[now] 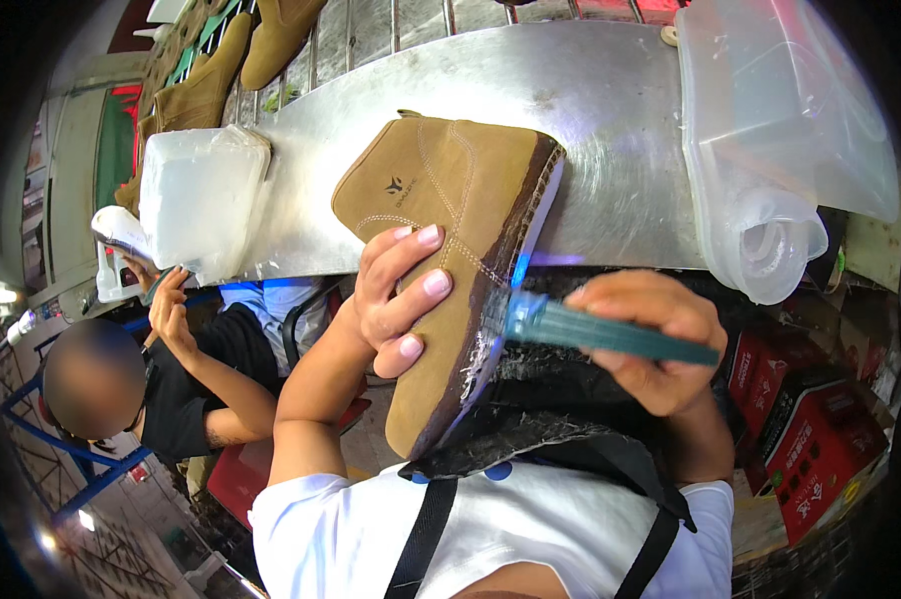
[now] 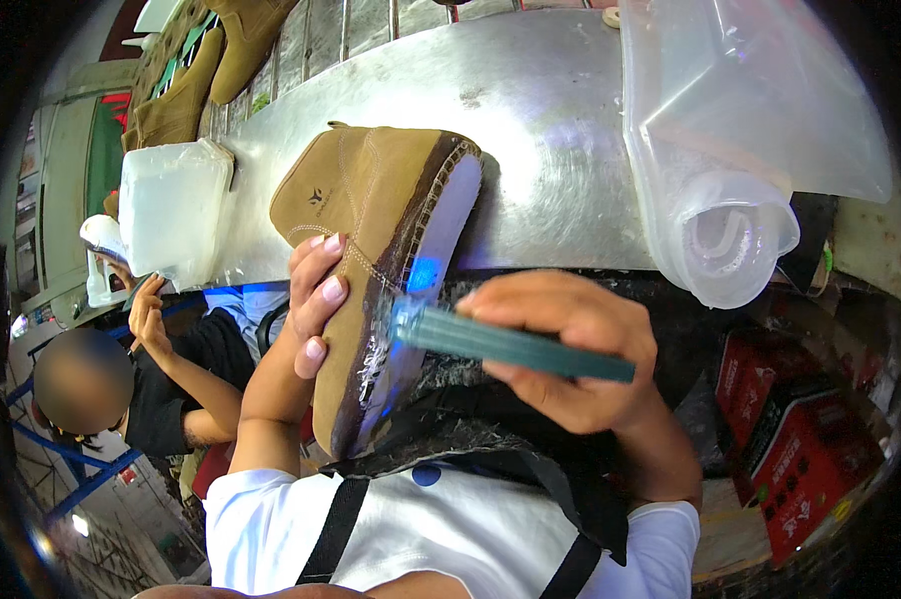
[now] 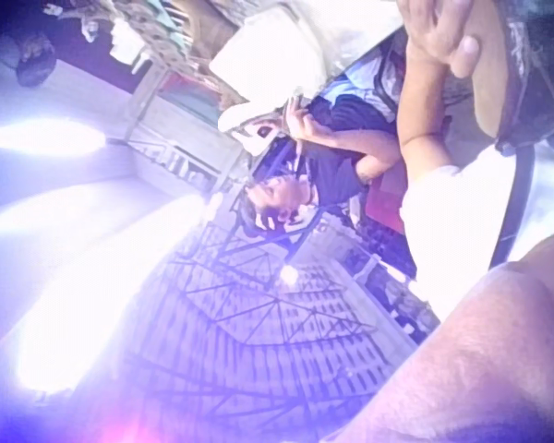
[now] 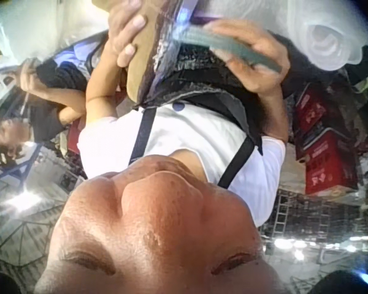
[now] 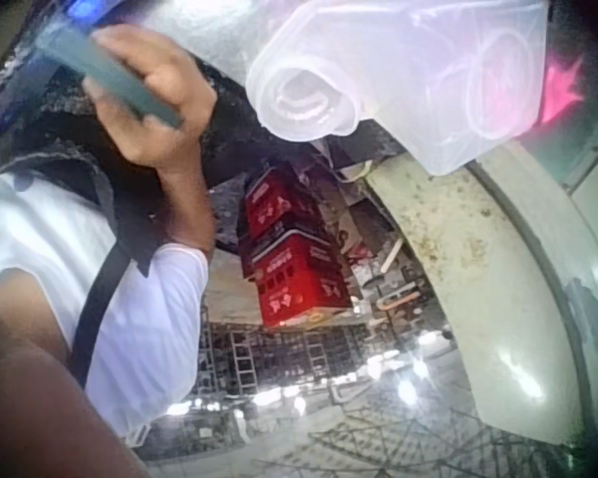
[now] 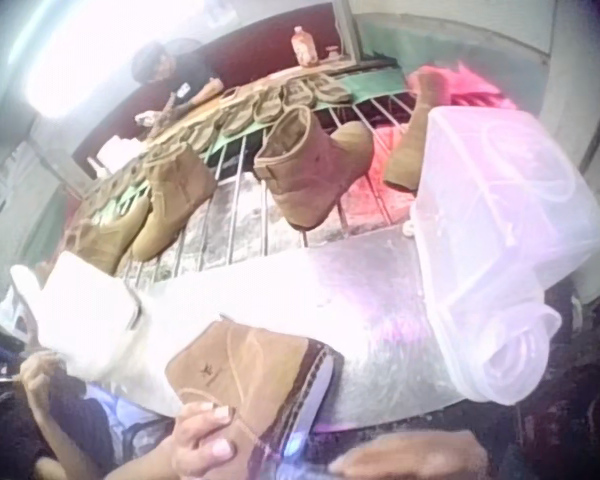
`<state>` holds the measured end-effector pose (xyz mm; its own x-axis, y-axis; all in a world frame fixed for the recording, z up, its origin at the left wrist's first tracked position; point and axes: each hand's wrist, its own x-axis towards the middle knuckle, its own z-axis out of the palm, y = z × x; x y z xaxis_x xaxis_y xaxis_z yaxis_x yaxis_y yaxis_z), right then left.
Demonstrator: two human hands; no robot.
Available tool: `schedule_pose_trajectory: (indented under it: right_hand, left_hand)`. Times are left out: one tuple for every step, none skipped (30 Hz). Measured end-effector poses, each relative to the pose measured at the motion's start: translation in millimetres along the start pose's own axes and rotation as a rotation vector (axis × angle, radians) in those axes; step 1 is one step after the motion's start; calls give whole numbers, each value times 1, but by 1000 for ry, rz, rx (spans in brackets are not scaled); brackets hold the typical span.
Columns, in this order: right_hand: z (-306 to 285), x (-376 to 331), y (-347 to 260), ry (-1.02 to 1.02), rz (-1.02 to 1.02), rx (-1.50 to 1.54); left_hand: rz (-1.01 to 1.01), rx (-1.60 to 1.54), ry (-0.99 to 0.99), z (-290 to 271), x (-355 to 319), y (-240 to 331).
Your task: The person applies a liquid adhesive to the edges and soles of boots using a brush and a container of liquid.
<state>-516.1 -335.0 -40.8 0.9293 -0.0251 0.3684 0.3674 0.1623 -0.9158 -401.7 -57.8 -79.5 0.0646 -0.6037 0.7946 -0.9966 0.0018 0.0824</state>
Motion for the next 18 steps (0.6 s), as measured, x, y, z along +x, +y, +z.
schedule_pose_trajectory:
  right_hand:
    - [0,-1,2,62,68,9]
    - [-1,1,3,103,100,7]
    - [1,1,5,175,129,36]
    - [1,3,8,196,120,32]
    - [-1,5,10,218,112,28]
    - [-1,7,11,227,108,16]
    - [-1,9,11,236,106,4]
    - [-2,10,11,245,103,-8]
    - [-2,12,11,250,88,-24]
    - [-3,13,12,257,74,-42]
    - [-3,15,13,264,59,-59]
    - [-4,17,14,277,56,-84]
    - [-5,19,15,289,54,-107]
    - [-5,21,14,301,51,-130]
    - [-5,24,11,336,115,-128]
    - [-4,28,6,372,178,-126]
    - [-2,30,4,408,241,-124]
    - [0,31,8,440,209,-138]
  left_hand:
    - [3,-3,5,1,1,-1]
    - [2,-7,4,1,2,-1]
    - [1,-15,-4,1,3,-1]
    - [0,-19,-14,0,4,-1]
    - [-1,-26,-30,-3,5,0]
    - [-1,-34,-45,-4,5,0]
    - [-4,-32,-50,-5,6,0]
    - [-8,-30,-55,-5,6,1]
    - [-11,-28,-60,-6,6,1]
    - [-12,-37,-70,-7,7,1]
    - [-12,-45,-80,-8,7,2]
    - [-13,-53,-90,-9,7,2]
    - [-16,-49,-89,-9,7,2]
    - [-19,-44,-89,-9,7,2]
    - [-22,-40,-88,-8,7,2]
    - [-23,-39,-84,-8,7,2]
    - [-24,-38,-81,-7,8,2]
    - [-25,-37,-77,-6,8,1]
